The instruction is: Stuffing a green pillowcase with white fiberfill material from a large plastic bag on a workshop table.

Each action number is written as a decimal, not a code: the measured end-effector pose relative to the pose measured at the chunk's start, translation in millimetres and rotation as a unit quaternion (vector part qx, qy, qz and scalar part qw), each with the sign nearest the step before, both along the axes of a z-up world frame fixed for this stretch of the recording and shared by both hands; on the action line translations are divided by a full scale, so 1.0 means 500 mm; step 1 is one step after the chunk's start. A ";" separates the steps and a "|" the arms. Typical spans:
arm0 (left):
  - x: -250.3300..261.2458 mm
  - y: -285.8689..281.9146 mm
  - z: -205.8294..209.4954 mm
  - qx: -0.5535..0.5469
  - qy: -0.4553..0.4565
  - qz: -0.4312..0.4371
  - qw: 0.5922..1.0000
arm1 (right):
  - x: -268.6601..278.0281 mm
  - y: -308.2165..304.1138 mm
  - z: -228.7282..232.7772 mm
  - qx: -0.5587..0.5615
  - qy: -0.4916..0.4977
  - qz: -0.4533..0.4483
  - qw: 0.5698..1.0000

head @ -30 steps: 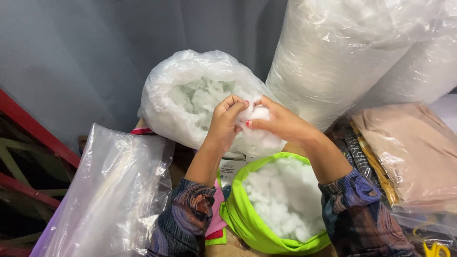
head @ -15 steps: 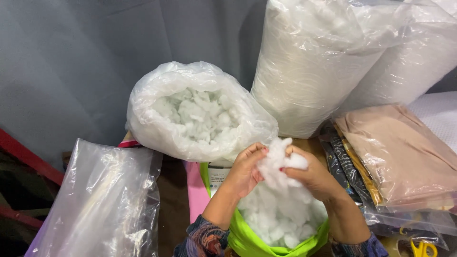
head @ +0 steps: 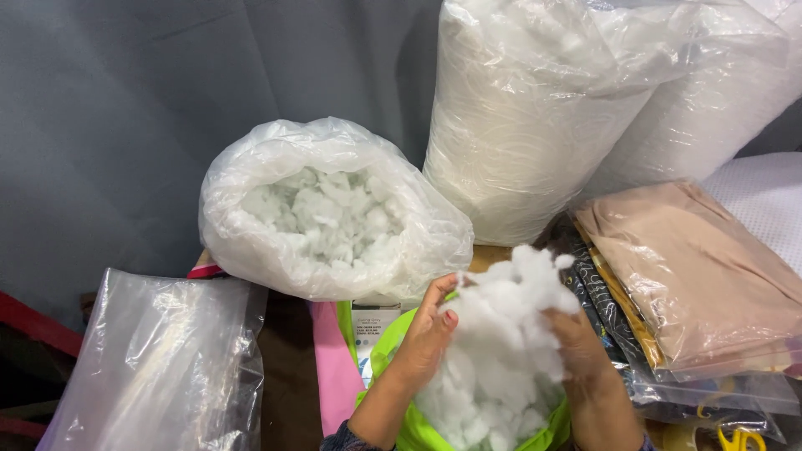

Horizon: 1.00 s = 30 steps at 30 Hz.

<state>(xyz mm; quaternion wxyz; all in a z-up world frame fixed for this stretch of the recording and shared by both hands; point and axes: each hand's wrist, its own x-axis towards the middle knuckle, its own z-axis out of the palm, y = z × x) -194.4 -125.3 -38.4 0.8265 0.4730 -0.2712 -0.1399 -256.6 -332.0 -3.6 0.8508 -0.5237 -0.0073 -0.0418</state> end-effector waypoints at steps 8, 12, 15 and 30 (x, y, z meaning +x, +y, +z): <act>-0.016 -0.001 0.005 -0.092 0.099 -0.071 0.988 | 0.023 0.092 -0.019 -0.601 -0.175 -0.057 0.778; -0.012 -0.004 -0.031 -0.015 0.097 0.027 0.995 | 0.027 0.095 -0.082 -0.637 -0.230 -0.066 0.733; 0.012 -0.016 -0.083 -0.099 0.160 0.061 0.980 | 0.003 0.106 -0.035 -0.548 -0.234 -0.046 0.802; 0.002 0.019 -0.063 0.007 -0.077 0.122 0.989 | -0.010 0.058 -0.050 -0.339 -0.210 -0.115 0.910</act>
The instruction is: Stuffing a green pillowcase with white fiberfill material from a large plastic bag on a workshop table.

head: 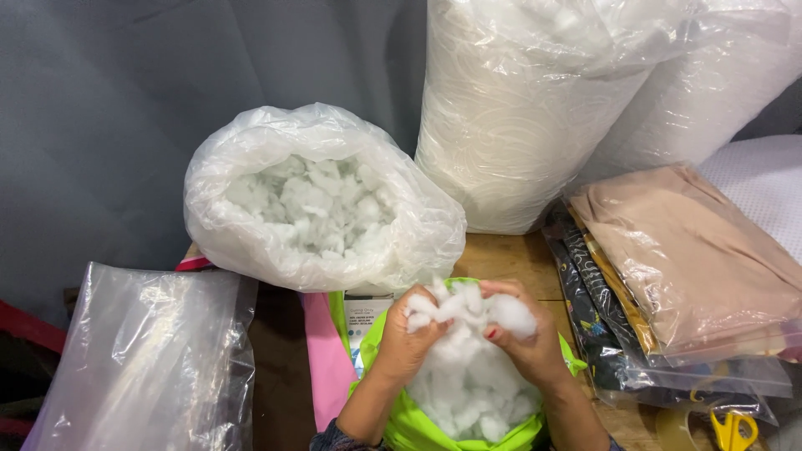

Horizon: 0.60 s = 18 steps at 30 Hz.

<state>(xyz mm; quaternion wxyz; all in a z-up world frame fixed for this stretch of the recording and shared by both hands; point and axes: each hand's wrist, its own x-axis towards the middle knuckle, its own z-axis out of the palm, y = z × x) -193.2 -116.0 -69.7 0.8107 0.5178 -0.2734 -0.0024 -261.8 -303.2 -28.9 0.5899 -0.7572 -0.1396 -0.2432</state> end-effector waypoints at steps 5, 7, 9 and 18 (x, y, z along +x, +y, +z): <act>-0.003 0.010 0.017 -0.039 0.009 -0.077 0.996 | 0.011 -0.011 -0.046 -0.017 -0.037 -0.066 0.997; -0.004 0.015 0.022 -0.045 0.033 -0.108 0.993 | 0.005 -0.023 -0.049 0.028 -0.041 -0.077 0.996; 0.001 0.029 0.032 -0.052 0.049 -0.131 0.989 | 0.004 -0.024 -0.037 0.159 -0.003 -0.088 0.983; -0.034 0.046 0.036 0.160 -0.113 0.079 0.977 | -0.037 0.009 0.019 -0.078 -0.100 -0.036 0.991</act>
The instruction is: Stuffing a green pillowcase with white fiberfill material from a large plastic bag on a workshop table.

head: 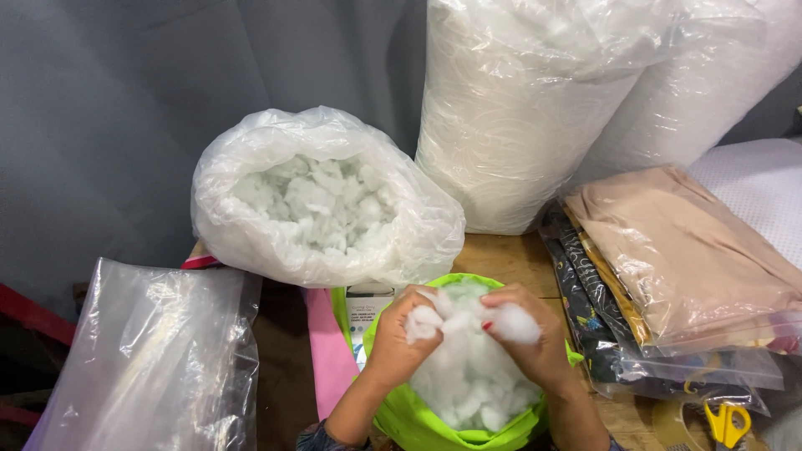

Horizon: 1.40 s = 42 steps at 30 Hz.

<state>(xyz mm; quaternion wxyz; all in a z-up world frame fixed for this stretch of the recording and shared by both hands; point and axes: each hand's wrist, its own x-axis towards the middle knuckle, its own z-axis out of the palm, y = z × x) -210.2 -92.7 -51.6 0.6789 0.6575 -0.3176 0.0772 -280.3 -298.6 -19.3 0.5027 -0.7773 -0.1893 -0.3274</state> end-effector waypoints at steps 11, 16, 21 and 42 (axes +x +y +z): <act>-0.001 0.007 -0.017 -0.032 0.003 -0.011 0.999 | 0.025 -0.028 -0.054 0.080 0.028 0.010 0.996; 0.002 0.022 -0.001 -0.108 0.079 -0.060 0.989 | 0.029 -0.078 -0.065 0.255 0.080 0.016 0.964; 0.016 0.025 -0.030 -0.128 0.142 -0.069 0.979 | 0.021 -0.052 -0.014 0.051 0.141 0.073 0.986; 0.002 0.018 -0.005 -0.047 0.095 -0.100 0.989 | 0.037 0.009 -0.048 0.034 0.061 0.040 0.997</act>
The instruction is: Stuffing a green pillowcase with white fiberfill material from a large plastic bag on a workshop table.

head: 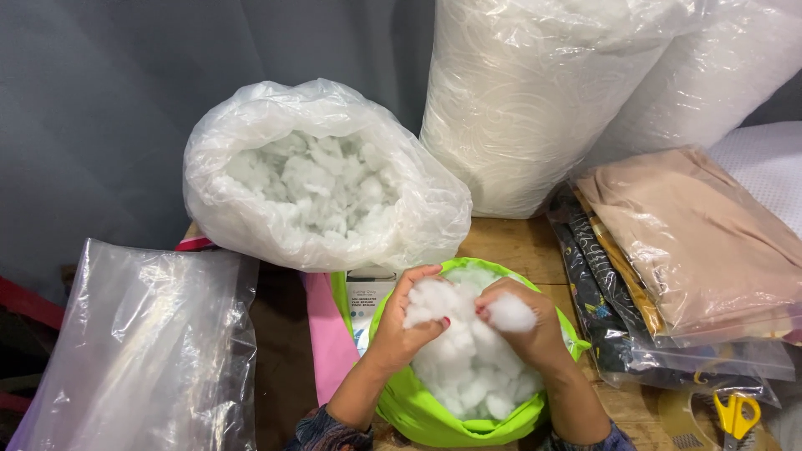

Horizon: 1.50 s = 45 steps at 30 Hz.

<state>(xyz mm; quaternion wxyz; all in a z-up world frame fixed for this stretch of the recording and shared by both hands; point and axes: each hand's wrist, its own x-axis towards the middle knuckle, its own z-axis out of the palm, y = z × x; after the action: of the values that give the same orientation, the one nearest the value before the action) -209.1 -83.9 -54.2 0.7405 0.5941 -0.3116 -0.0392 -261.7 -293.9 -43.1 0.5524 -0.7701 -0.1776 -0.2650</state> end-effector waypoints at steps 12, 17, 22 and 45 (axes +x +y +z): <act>0.026 -0.009 -0.056 -0.166 0.149 -0.037 0.974 | 0.034 -0.100 -0.093 0.287 0.012 -0.019 0.958; 0.036 -0.006 -0.062 -0.257 0.195 -0.074 0.944 | 0.018 -0.033 -0.030 0.083 0.018 0.005 0.996; 0.053 0.024 -0.073 -0.351 0.234 -0.128 0.897 | -0.002 0.044 0.043 -0.196 0.061 0.041 0.978; 0.043 -0.044 0.121 -0.021 0.038 -0.024 0.999 | 0.023 -0.029 0.173 0.280 0.229 0.008 0.932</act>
<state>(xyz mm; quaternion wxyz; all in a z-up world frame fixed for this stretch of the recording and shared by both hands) -187.6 -106.0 6.4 0.7630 0.5685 -0.2988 -0.0729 -250.3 -308.3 43.6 0.7736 -0.6223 0.0286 -0.1163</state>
